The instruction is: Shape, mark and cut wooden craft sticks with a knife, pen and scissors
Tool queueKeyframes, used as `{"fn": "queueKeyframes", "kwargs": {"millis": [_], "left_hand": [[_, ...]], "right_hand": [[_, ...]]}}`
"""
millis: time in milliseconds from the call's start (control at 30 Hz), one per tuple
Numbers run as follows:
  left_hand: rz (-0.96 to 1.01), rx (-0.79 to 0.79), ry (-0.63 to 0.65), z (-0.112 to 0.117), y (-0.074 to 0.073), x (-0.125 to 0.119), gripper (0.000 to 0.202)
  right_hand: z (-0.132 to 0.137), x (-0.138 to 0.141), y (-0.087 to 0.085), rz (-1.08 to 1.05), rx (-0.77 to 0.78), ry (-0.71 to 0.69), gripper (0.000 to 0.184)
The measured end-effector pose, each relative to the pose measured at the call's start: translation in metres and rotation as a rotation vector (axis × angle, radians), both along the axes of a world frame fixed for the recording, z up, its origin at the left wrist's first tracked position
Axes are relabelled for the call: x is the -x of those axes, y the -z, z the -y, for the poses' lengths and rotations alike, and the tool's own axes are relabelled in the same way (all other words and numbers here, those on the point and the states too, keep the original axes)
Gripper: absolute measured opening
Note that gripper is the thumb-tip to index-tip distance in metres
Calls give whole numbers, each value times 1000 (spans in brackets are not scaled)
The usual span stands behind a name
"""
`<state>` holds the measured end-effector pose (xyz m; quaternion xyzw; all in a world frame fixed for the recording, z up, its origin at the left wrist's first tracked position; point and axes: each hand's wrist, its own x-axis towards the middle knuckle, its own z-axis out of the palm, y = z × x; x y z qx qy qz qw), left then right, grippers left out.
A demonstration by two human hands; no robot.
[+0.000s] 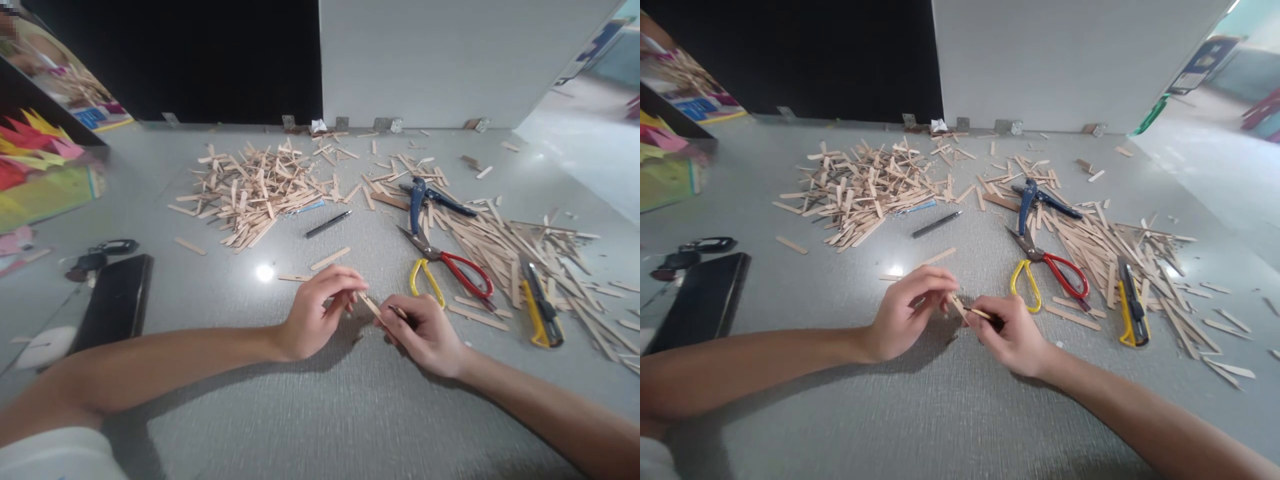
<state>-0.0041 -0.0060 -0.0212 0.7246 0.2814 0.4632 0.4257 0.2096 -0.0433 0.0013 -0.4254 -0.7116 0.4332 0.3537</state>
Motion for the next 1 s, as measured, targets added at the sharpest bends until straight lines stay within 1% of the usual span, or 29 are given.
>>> {"fn": "queueKeyframes", "kwargs": {"millis": [33,100,133,200,267,300,367,500,533,633,700,833,933,1000], "left_hand": [[-2,48,-22,1,0,-1,23],[-6,155,-49,2,0,-1,38],[-15,205,-32,2,0,-1,44],[-62,294,74,1,-2,-1,47],[-109,359,197,-1,-3,-1,48],[-115,384,234,-2,-4,-2,48],[-82,421,248,-3,-4,-3,44],[49,528,221,-6,-4,-5,36],[65,547,231,-6,-4,-5,34],[40,589,295,-6,-5,-5,30],[15,629,323,-6,-6,-5,30],[9,668,337,-8,-6,-5,28],[26,673,344,-9,-5,-6,24],[23,685,339,-9,-4,-6,25]], "right_hand": [[0,1,0,34,-23,21,37],[-2,2,0,81,-49,89,37],[-2,3,1,96,-58,123,39],[-3,4,3,109,-68,160,43],[-4,4,4,109,-69,156,44],[-4,4,5,111,-66,143,44],[-3,4,7,119,-65,137,42],[-1,6,10,130,-146,256,34],[-1,7,11,130,-172,255,35],[-1,10,10,138,-216,171,38],[-2,11,9,149,-216,148,34],[-3,11,8,171,-197,170,28],[-4,10,8,172,-151,212,29],[-4,9,9,172,-121,253,31]]}}
